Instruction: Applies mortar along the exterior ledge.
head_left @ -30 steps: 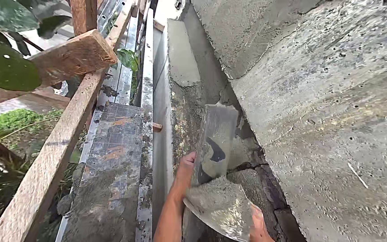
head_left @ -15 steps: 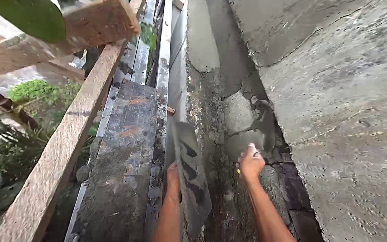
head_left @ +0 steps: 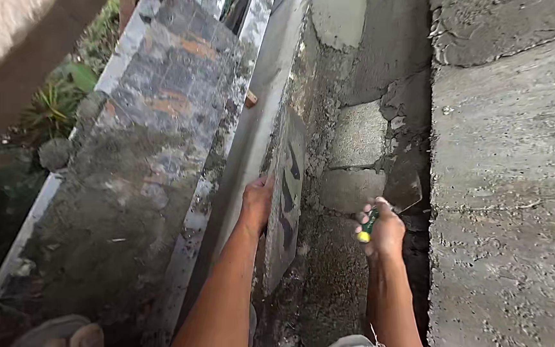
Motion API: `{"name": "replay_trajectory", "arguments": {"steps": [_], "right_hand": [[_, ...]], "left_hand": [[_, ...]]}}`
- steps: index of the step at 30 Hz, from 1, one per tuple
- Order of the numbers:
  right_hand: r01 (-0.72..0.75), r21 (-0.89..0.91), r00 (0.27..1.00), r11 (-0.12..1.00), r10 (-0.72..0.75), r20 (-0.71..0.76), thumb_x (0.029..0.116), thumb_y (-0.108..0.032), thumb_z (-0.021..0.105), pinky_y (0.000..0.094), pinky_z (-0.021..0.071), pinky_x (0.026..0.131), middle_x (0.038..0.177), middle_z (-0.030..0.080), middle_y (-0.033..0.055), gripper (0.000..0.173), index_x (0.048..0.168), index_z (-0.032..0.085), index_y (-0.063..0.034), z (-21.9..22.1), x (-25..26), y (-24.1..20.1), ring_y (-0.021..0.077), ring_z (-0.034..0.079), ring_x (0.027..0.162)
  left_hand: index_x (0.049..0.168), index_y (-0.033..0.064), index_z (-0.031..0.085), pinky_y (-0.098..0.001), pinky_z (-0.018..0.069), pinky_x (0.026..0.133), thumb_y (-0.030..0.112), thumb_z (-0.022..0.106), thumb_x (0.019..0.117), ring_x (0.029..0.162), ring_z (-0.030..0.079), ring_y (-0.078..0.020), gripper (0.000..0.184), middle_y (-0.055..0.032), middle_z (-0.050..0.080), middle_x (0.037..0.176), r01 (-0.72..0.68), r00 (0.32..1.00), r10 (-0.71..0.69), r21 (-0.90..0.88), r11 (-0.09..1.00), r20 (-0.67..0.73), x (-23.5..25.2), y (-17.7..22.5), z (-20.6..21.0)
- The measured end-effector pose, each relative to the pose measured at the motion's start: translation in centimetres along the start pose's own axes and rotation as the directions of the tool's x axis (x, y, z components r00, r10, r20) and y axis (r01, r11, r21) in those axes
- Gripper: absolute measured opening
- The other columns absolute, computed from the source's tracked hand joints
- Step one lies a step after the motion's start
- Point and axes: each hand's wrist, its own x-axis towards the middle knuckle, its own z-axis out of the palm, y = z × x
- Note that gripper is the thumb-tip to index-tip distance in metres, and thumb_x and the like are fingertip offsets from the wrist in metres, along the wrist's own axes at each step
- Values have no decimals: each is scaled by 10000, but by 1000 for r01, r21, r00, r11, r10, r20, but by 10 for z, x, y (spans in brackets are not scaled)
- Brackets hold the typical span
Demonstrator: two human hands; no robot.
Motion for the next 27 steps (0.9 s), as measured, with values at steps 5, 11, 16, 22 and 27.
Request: {"name": "replay_trajectory", "arguments": {"steps": [5,11,16,22,27], "right_hand": [[57,278,997,959,-69,36,1122,-418,316,171,447,385,673,578,-81,391,1003,612,-193,-10,4,5,26,518,439],[114,319,994,941,-108,-36,1093,-530,102,192,448,388,616,530,-103,549,981,550,-233,-2,-37,49,24,485,418],[99,178,980,979,-64,-190,1097,-535,92,315,475,348,514,483,-50,562,940,494,-175,18,-61,70,116,491,356],[116,55,992,992,-118,40,1127,-366,320,261,496,378,575,542,-76,357,892,536,-205,64,29,31,71,518,399],[169,88,986,982,-170,1,1119,-333,325,266,487,407,582,517,-43,343,877,509,-175,91,100,-7,91,508,420]], "left_hand": [[964,91,706,-380,543,698,507,509,1048,722,641,-135,468,-47,671,787,4,998,-15,188,982,58,7,1,0],[894,98,675,-286,510,607,434,523,1059,628,592,-71,404,5,619,701,-13,999,11,89,996,32,18,-1,-13],[886,121,679,-275,534,614,461,487,1064,634,618,-53,430,23,643,705,15,999,-12,97,995,-34,28,6,-24],[887,140,655,-239,522,597,445,470,1073,624,601,-20,402,54,615,701,18,997,-7,144,989,-75,37,13,-34],[879,182,611,-164,510,547,298,466,1094,573,579,41,285,114,589,653,41,990,-29,92,995,-135,38,18,-43]]}}
